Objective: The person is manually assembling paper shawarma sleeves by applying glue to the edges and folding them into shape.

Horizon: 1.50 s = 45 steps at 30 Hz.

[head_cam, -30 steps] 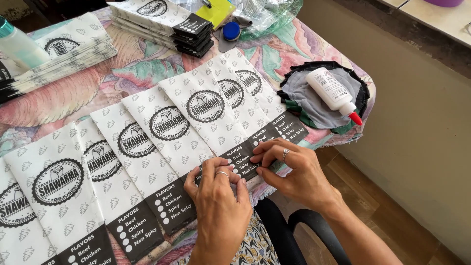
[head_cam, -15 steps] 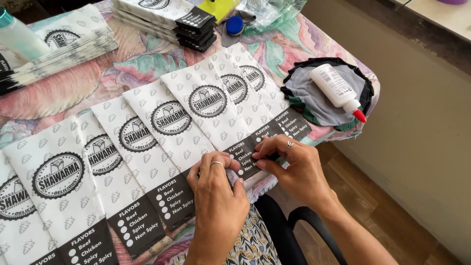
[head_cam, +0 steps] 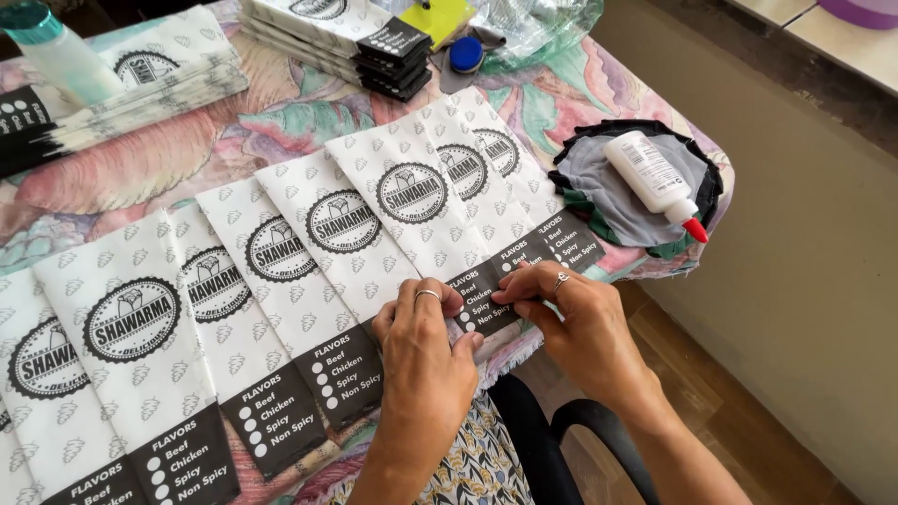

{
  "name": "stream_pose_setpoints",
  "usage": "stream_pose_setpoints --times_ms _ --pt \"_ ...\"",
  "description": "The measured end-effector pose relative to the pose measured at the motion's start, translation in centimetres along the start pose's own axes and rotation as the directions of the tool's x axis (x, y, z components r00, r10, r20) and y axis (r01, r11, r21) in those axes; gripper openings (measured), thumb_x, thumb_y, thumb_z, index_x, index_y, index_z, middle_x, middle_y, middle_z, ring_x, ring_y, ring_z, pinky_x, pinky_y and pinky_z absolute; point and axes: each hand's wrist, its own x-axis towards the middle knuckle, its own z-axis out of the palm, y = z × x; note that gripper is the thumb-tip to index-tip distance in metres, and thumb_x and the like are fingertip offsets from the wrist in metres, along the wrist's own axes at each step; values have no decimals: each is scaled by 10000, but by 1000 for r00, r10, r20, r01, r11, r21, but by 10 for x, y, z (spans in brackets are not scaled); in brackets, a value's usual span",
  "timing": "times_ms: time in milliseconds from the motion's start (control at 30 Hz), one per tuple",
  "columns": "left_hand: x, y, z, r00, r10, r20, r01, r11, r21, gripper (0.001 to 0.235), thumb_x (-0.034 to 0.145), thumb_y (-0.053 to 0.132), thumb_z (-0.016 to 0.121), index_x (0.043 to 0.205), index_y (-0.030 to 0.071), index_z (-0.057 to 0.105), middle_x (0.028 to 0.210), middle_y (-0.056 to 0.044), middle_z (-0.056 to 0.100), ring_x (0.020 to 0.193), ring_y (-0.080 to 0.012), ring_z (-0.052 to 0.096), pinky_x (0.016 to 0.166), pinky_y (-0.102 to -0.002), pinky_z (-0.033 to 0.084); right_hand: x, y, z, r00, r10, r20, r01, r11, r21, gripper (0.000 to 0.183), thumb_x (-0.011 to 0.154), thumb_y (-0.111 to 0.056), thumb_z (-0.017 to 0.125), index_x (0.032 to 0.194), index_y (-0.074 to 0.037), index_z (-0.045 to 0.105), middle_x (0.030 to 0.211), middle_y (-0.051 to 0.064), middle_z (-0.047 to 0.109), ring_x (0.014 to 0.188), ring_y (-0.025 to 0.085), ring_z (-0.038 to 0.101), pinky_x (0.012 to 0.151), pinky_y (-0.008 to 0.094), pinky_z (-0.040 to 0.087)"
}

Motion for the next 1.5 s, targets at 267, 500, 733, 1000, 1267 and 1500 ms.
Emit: stream_pose_setpoints --times_ms 267,500,733,1000,1267,1500 --pt "-3 5 -2 1000 7 9 -7 1000 0 353 742 107 868 1001 112 628 1060 -2 641 1064 -185 635 1106 -427 363 -1 9 7 997 -69 -35 70 997 16 203 867 -50 794 1011 -101 661 1006 41 756 996 164 759 860 284 590" --pt "-1 11 9 997 57 -52 -48 987 154 537 779 365 885 1144 51 647 1148 -49 655 1109 -218 614 1037 -464 346 -3 -1 11 989 -113 -92 113 994 -5 179 849 2 797 954 -71 673 959 46 768 1017 187 750 1051 347 566" --pt "-6 4 3 999 36 -11 -35 999 25 383 787 146 843 1108 90 640 1106 -38 649 1064 -188 635 1098 -418 394 -5 -4 8 993 -84 -83 87 996 24 168 890 80 702 976 -63 677 1001 61 781 1016 170 764 937 278 617" --pt "-15 5 7 972 175 -154 -168 984 58 396 727 40 838 1059 83 625 1077 -57 638 1052 -228 625 1029 -394 415 -6 -1 14 983 -152 -103 142 985 -98 291 824 -194 860 1009 -113 651 1015 25 748 1010 157 742 911 271 552" --pt "-36 13 2 872 395 -290 -401 915 41 287 877 -131 608 1148 -37 606 1201 -227 602 1163 -340 590 1086 -468 418 -12 -19 10 961 -239 -142 236 971 -39 245 965 153 511 1046 -20 664 1110 111 768 1127 245 761 1001 322 596" --pt "-63 -27 -37 846 442 -298 -350 882 316 299 854 51 738 1143 61 664 1317 -124 614 1208 -253 570 1147 -446 412 -12 -18 11 965 -260 -41 255 961 -104 254 1013 68 453 1166 -26 633 1260 97 725 1198 238 725 987 324 592"
